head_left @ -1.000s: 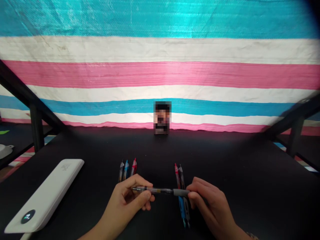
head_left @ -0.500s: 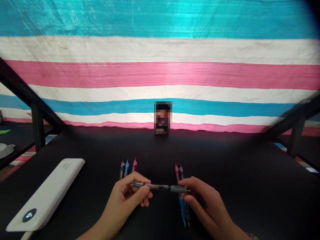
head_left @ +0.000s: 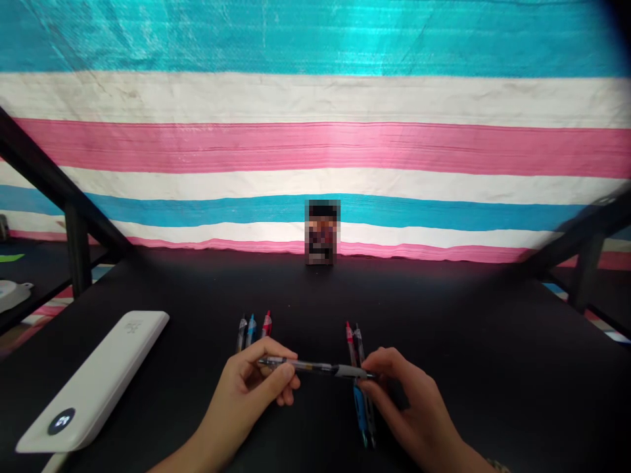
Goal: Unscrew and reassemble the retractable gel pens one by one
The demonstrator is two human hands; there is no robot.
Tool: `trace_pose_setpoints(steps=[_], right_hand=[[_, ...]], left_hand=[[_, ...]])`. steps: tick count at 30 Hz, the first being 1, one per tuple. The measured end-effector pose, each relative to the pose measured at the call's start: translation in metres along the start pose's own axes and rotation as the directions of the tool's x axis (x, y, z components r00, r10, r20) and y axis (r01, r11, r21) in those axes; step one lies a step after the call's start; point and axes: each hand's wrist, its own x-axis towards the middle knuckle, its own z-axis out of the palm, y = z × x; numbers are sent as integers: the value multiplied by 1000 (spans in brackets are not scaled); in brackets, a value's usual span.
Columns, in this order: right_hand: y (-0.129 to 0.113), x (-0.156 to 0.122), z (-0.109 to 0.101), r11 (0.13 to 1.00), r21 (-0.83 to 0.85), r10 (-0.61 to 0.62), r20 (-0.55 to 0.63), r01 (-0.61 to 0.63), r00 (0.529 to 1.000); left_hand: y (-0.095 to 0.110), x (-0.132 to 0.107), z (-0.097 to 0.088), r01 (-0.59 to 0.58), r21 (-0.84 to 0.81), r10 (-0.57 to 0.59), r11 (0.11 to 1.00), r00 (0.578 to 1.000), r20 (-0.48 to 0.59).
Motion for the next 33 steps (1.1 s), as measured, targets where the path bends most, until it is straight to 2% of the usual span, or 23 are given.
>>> trace_pose_setpoints(steps=[4, 9, 14, 20, 25, 33], right_hand=[[-2, -1, -1, 999, 15, -45, 86, 44, 995], [-3, 1, -1, 999, -17, -37, 24, 38, 999], [-5, 3, -2, 995, -10, -95, 103, 96, 990], [-4, 1, 0, 994, -45, -95, 67, 98, 993], [-4, 2, -1, 989, -29, -144, 110, 148, 983], [-4, 1, -2, 999, -22, -44, 193, 49, 980]], left_hand=[[0, 0, 0, -9, -8, 9, 1000, 1000, -2], [4, 1, 3, 8, -3, -8, 1000, 1000, -21], [5, 1, 3, 4, -4, -4, 1000, 1000, -13], [4, 1, 2, -11, -1, 11, 1000, 1000, -13], [4, 1, 4, 1, 6, -1, 1000, 1000, -6], [4, 1, 4, -23, 42, 25, 999, 999, -39]])
